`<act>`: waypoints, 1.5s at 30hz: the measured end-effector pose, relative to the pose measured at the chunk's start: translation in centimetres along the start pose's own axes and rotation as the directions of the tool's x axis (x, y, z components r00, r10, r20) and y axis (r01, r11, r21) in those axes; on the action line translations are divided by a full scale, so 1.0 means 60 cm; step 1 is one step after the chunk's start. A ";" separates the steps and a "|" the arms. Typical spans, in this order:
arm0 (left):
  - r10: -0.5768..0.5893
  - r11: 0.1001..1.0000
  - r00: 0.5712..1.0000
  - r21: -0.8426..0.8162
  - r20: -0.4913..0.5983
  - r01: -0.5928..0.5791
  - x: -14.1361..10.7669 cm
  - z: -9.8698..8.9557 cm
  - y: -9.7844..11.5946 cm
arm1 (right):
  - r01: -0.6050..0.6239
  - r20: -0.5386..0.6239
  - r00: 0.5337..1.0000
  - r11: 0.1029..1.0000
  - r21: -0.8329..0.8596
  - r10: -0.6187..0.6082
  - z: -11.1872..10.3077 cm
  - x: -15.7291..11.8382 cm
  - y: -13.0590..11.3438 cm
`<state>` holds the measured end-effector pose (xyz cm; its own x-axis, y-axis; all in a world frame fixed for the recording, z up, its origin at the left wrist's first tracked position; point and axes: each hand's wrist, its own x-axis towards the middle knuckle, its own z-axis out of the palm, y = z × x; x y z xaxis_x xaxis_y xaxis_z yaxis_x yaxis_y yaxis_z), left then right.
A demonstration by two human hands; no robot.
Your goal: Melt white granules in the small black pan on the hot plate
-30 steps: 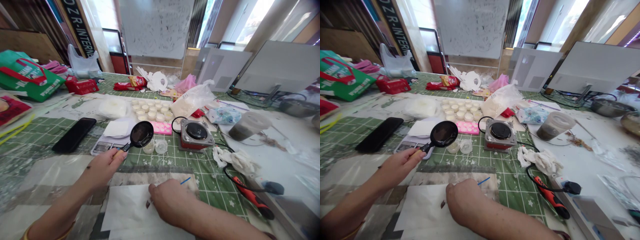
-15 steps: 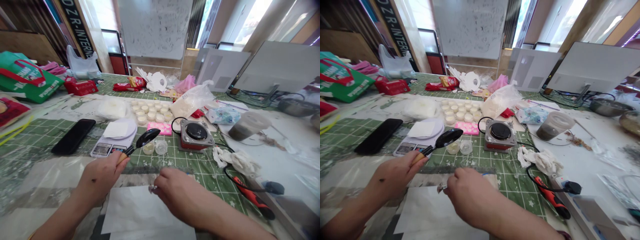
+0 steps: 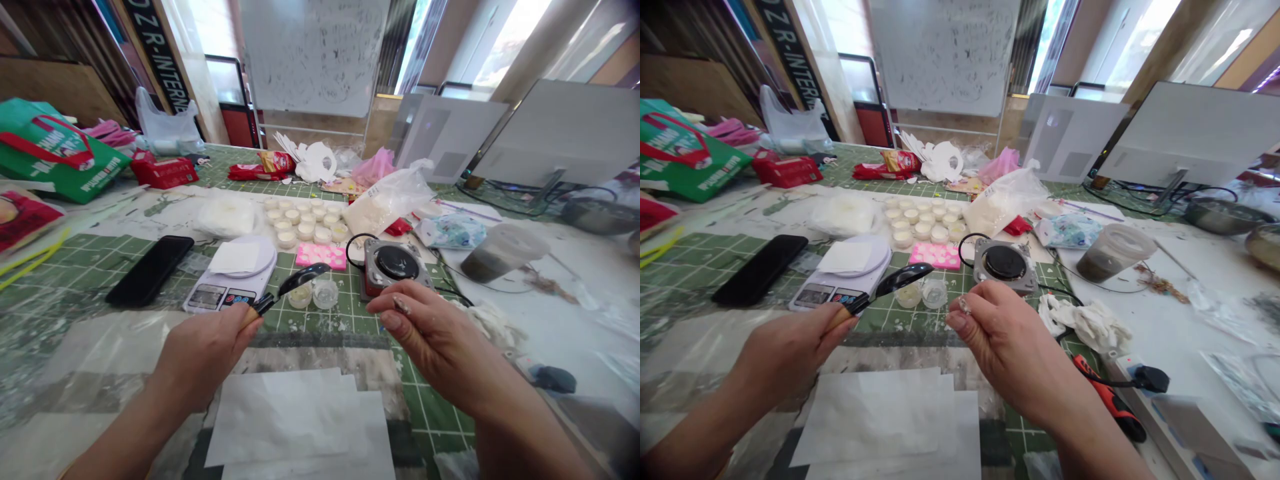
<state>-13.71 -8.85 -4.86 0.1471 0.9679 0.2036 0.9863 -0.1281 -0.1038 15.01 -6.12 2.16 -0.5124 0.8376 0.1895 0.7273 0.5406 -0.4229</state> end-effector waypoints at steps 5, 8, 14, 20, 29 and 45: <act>-0.004 1.000 0.999 0.023 0.035 0.003 -0.001 -0.001 0.002 | 0.025 0.123 0.992 0.998 0.060 -0.033 0.010 0.007 0.001; 0.016 0.999 1.000 0.040 0.010 -0.017 -0.001 -0.001 0.002 | 0.016 0.107 0.994 0.999 0.052 -0.022 0.011 0.009 0.004; 0.058 0.996 0.998 0.070 -0.036 -0.055 0.002 0.001 0.004 | -0.028 0.178 0.984 0.999 0.028 0.023 0.013 0.012 0.004; 0.051 0.997 0.998 0.056 -0.022 -0.050 0.002 0.002 0.003 | -0.046 0.244 0.969 0.999 0.001 0.044 0.022 0.016 0.003; 0.046 0.993 0.998 0.112 -0.036 -0.041 0.002 -0.001 0.003 | -0.005 0.290 0.957 1.000 -0.011 0.008 0.036 0.011 0.013; 0.140 0.975 0.985 0.186 -0.097 -0.120 -0.003 0.001 -0.006 | 0.100 0.250 0.967 0.973 -0.209 -0.046 0.052 0.014 -0.002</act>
<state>-14.10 -8.98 -4.94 0.2898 0.9150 0.2807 0.9305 -0.2007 -0.3065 13.08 -5.74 -0.43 -0.6430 0.7656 -0.0188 0.7516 0.6262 -0.2070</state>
